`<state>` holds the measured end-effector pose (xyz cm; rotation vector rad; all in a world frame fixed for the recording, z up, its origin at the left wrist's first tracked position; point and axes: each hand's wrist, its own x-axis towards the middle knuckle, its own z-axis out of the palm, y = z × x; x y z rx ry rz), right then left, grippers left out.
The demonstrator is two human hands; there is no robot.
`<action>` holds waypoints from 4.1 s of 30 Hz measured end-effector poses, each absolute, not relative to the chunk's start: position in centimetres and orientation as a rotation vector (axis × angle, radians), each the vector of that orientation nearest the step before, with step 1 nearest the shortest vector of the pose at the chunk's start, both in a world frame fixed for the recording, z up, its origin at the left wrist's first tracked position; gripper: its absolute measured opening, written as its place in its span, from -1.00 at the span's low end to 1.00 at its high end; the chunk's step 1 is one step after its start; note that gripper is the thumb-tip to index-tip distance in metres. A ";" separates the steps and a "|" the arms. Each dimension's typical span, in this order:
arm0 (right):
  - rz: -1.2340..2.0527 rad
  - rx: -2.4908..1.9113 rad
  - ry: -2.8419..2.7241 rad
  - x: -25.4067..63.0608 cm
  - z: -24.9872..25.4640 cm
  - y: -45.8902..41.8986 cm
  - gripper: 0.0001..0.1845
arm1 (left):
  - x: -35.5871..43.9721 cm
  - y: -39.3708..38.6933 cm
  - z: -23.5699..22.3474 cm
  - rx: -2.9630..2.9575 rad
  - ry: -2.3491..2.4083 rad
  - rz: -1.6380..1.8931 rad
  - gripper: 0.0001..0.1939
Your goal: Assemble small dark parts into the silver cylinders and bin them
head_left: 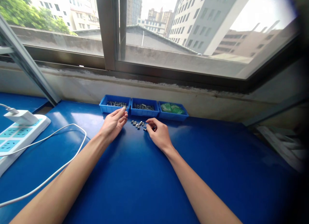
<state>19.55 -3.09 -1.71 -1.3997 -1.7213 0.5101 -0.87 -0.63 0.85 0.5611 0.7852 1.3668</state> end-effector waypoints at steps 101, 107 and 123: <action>1.506 -0.938 -1.015 18.7 -0.7 -3.4 -0.33 | 0.4 -2.8 -0.1 1.703 0.948 1.101 -0.67; 1.506 -0.974 -0.990 18.7 -0.6 -3.5 -0.34 | 0.3 -2.7 -0.3 1.760 0.997 1.137 -0.74; 1.480 -1.030 -1.024 18.3 -0.9 -3.3 -0.55 | -2.5 0.9 0.0 0.588 1.017 1.457 -0.78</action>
